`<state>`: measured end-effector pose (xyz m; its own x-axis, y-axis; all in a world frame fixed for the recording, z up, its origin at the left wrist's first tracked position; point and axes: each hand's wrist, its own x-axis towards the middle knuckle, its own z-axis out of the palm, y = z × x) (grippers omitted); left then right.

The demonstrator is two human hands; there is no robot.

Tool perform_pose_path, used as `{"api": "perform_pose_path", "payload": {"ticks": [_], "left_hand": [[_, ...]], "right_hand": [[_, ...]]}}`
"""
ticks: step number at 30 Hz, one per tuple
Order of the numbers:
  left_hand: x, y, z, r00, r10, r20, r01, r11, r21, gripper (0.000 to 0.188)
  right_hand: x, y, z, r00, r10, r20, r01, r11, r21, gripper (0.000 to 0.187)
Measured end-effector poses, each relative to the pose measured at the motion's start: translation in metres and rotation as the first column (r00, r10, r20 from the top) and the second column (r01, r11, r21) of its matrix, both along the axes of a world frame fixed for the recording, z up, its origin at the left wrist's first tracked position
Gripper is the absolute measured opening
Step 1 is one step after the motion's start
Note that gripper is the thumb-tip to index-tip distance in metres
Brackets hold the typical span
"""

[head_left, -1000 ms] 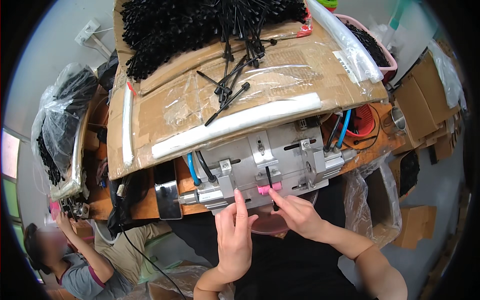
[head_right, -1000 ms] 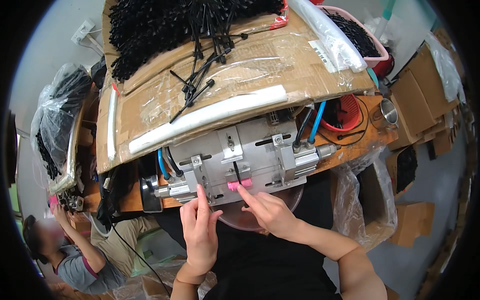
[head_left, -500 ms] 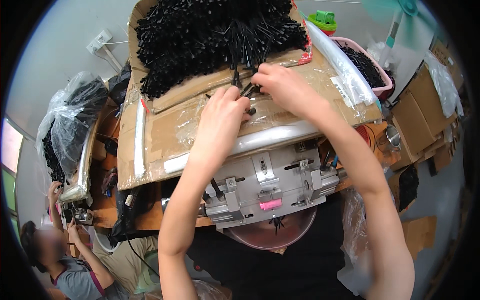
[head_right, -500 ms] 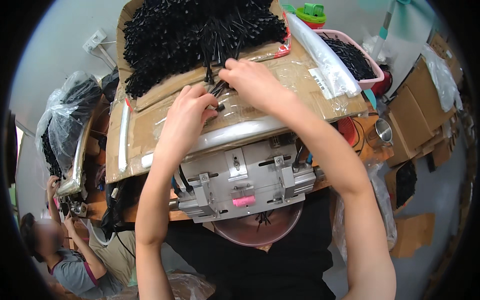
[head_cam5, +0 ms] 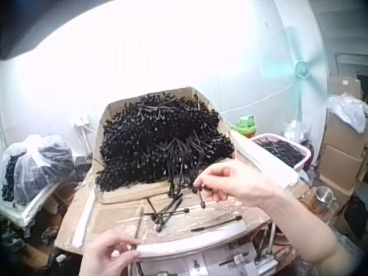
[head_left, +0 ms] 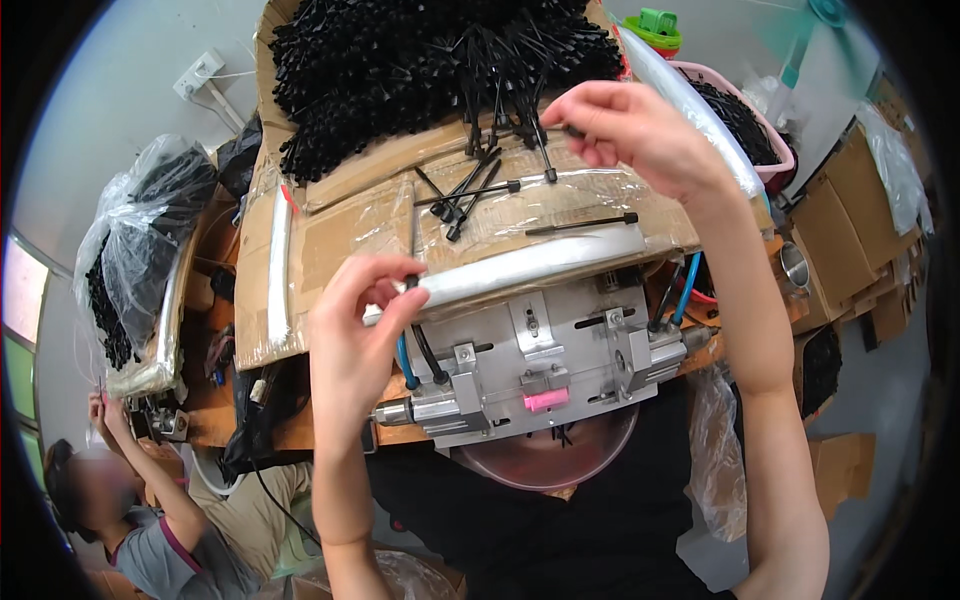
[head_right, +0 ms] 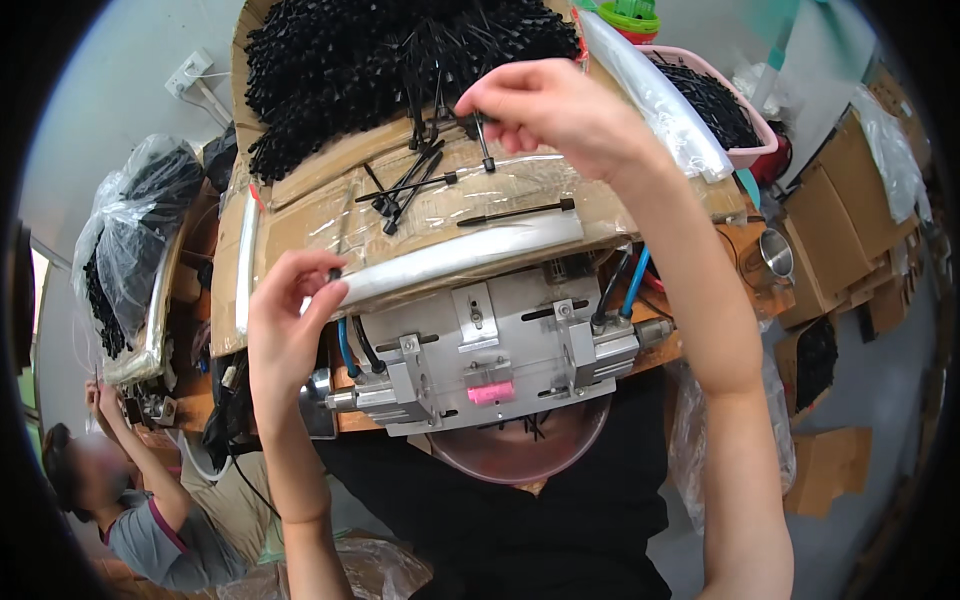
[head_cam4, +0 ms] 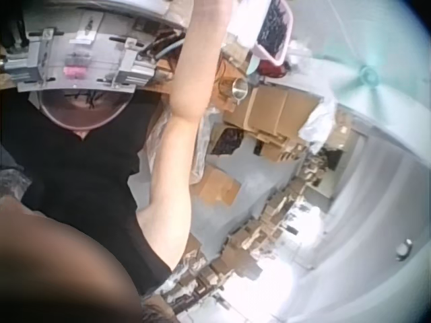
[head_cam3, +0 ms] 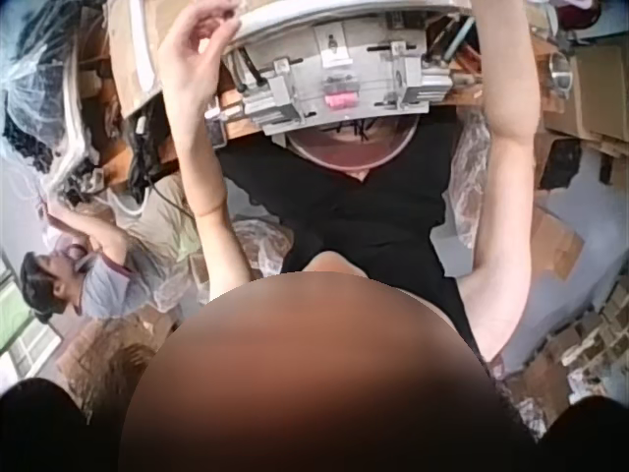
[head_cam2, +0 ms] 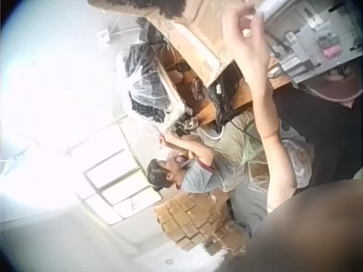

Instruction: The person repeatedly picks up black cable ties from a cardboard box and feeds them into a manual crimping machine. They operate the machine's lever to process each tie and then place the finished items into a pink basin below. The task is performed one at a time in a repetitive cycle.

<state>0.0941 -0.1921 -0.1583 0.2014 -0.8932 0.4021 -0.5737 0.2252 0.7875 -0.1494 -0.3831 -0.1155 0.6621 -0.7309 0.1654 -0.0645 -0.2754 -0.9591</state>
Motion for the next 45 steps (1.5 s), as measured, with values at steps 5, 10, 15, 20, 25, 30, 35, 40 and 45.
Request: {"api": "perform_pose_path", "payload": {"ticks": [5,10,15,20,25,30,35,40,45], "left_hand": [[-0.07,0.083,-0.044,0.925,0.098,0.366,-0.053,0.99,-0.133,0.056],[-0.122,0.109,-0.103,0.862,-0.095,0.498,0.044,0.993,0.114,0.072],[-0.133,0.101,-0.108,0.819,-0.123,0.56,0.033,0.985,0.168,0.073],[-0.133,0.097,-0.109,0.794,-0.116,0.597,0.021,0.986,0.163,0.073],[-0.113,0.083,-0.076,0.828,-0.12,0.548,0.073,0.992,0.108,0.065],[-0.073,-0.045,-0.017,0.84,0.143,0.524,0.008,0.961,-0.275,0.036],[-0.034,-0.095,-0.01,0.775,-0.098,0.624,0.17,0.984,-0.057,0.023],[-0.038,-0.064,0.004,0.884,-0.29,0.366,0.259,0.957,0.131,0.016],[-0.059,-0.006,-0.023,0.921,0.037,0.389,0.045,0.979,-0.2,0.022]], "right_hand": [[-0.025,0.034,-0.003,0.912,-0.044,0.407,0.014,0.997,0.077,0.031],[-0.042,0.092,-0.024,0.836,-0.024,0.548,-0.075,0.985,0.158,0.026],[-0.051,0.128,-0.04,0.778,-0.172,0.604,0.149,0.985,0.089,0.02],[-0.05,0.163,-0.062,0.809,-0.257,0.528,0.327,0.944,-0.041,0.019],[-0.053,0.213,-0.111,0.968,-0.246,0.057,0.245,0.861,-0.445,0.045],[-0.039,0.24,-0.161,0.971,-0.199,-0.135,0.111,0.869,-0.482,0.064],[-0.022,0.236,-0.176,0.977,-0.153,-0.147,0.05,0.838,-0.543,0.064],[-0.024,0.231,-0.172,0.965,-0.179,-0.193,0.041,0.828,-0.56,0.06],[-0.039,0.186,-0.099,0.926,-0.322,-0.196,0.038,0.597,-0.801,0.042]]}}
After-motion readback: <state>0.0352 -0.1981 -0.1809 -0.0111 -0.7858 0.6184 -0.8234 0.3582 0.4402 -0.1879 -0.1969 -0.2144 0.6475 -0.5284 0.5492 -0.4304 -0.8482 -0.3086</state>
